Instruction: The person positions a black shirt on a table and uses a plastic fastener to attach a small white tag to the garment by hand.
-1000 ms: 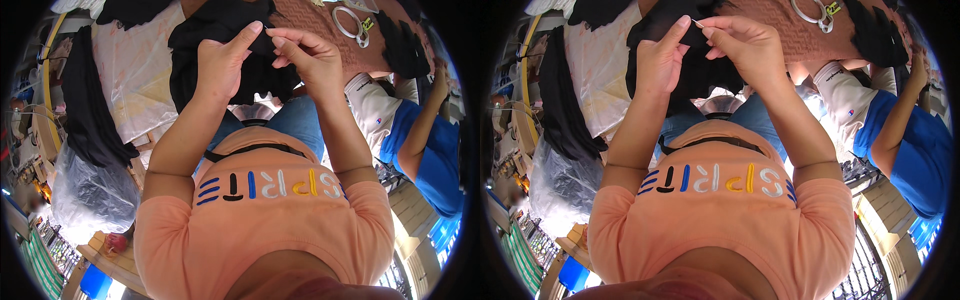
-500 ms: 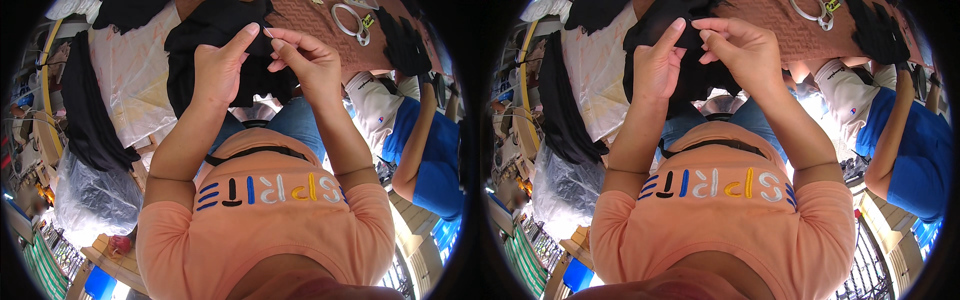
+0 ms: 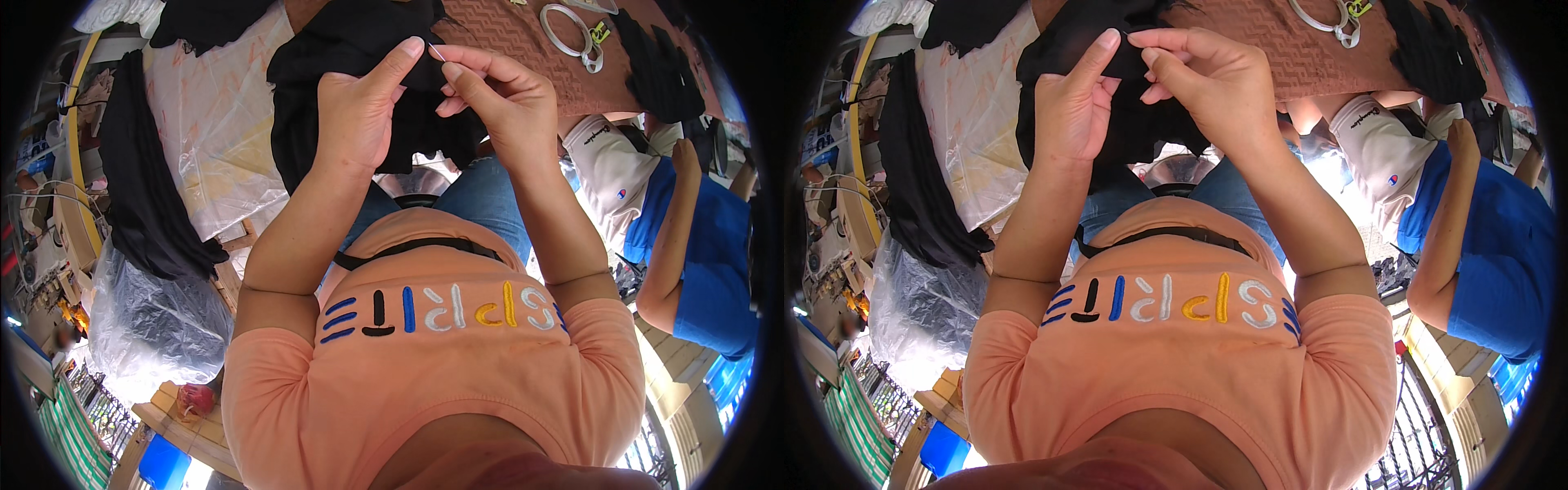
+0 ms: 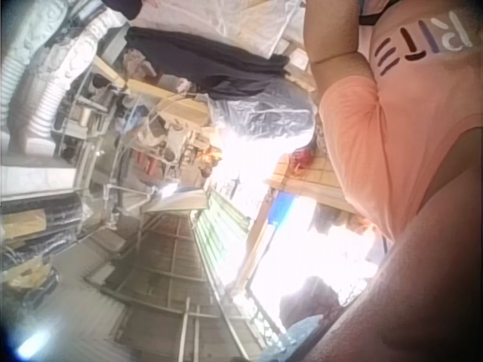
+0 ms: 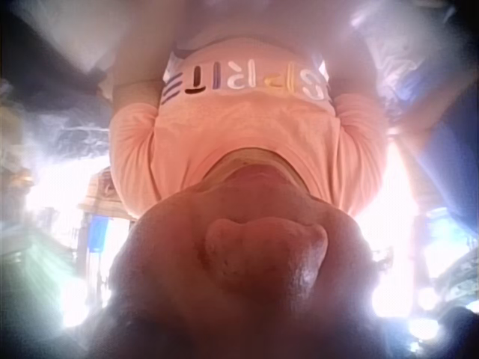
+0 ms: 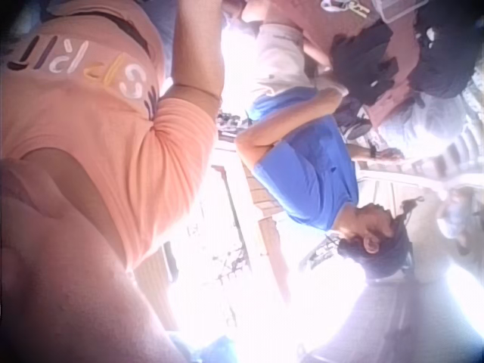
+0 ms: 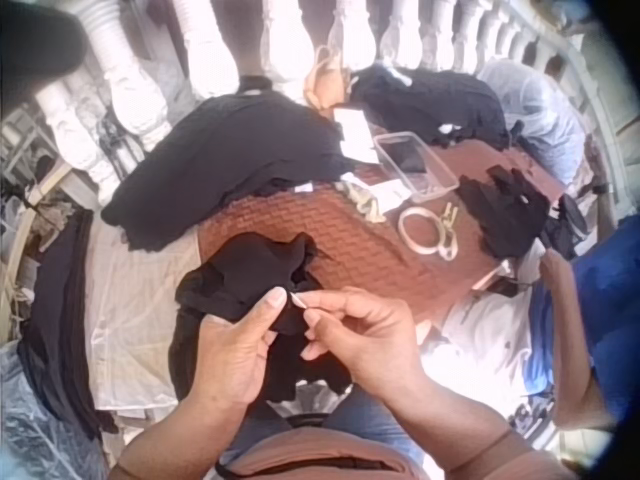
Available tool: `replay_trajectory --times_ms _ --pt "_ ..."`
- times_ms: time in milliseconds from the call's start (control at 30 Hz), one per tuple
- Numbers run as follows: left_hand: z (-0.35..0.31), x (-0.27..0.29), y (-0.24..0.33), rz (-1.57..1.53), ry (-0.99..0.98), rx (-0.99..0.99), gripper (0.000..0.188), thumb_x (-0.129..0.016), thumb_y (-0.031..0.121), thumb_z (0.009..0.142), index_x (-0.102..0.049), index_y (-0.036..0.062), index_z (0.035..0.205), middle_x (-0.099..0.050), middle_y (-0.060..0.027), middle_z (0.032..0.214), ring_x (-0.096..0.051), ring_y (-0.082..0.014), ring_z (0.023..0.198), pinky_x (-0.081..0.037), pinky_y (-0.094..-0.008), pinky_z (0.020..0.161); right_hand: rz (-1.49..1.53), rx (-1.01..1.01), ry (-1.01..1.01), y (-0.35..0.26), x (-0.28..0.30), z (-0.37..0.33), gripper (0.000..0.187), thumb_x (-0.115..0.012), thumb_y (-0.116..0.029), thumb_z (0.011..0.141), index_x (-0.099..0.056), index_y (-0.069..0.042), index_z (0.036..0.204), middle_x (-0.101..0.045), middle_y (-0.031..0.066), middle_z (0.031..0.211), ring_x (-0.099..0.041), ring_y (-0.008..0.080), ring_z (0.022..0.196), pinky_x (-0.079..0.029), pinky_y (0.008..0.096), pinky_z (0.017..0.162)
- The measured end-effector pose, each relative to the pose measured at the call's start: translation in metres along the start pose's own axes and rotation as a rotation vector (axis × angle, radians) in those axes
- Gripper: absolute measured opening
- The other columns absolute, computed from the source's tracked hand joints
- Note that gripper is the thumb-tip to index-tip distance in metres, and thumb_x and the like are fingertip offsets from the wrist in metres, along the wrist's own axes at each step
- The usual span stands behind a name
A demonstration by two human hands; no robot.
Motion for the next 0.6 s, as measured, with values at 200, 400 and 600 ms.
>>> replay_trajectory --times_ms 200,400,600 --pt "0.0014 0.0040 -0.0040 0.021 -0.003 -0.006 0.037 -0.090 0.026 0.082 -0.071 0.0011 0.064 -0.055 0.0038 0.062 -0.048 -0.0049 0.058 -0.041 -0.0252 0.061 0.005 -0.003 -0.009 0.0007 -0.0008 0.0003 0.022 -0.067 0.001 0.096 -0.076 0.002 0.115 -0.070 0.0055 0.088 -0.069 0.0100 0.073 -0.060 0.0225 0.067" --pt "-0.0031 -0.0025 0.0008 -0.086 -0.048 0.070 0.025 -0.087 0.019 0.086 -0.075 -0.0012 0.078 -0.069 -0.0029 0.078 -0.063 -0.0080 0.073 -0.047 -0.0257 0.069 0.045 0.007 -0.038 0.0013 0.0006 0.0020 0.023 -0.065 0.003 0.095 -0.076 0.002 0.115 -0.070 0.0062 0.091 -0.068 0.0094 0.078 -0.060 0.0230 0.069" --pt "-0.0039 -0.0036 0.0003 -0.183 -0.142 0.077 0.018 -0.084 0.014 0.088 -0.076 -0.0026 0.088 -0.074 -0.0077 0.092 -0.069 -0.0108 0.085 -0.050 -0.0264 0.075 0.054 -0.007 -0.047 0.0026 0.0012 0.0022 0.023 -0.065 0.003 0.095 -0.076 0.003 0.114 -0.071 0.0065 0.092 -0.068 0.0101 0.076 -0.060 0.0232 0.070"
Point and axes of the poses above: each hand's wrist, its own z-axis towards the middle knuckle, its own x-axis out of the back of the hand, y = z × x, the point moved 6 cm from there along z, towards the middle knuckle
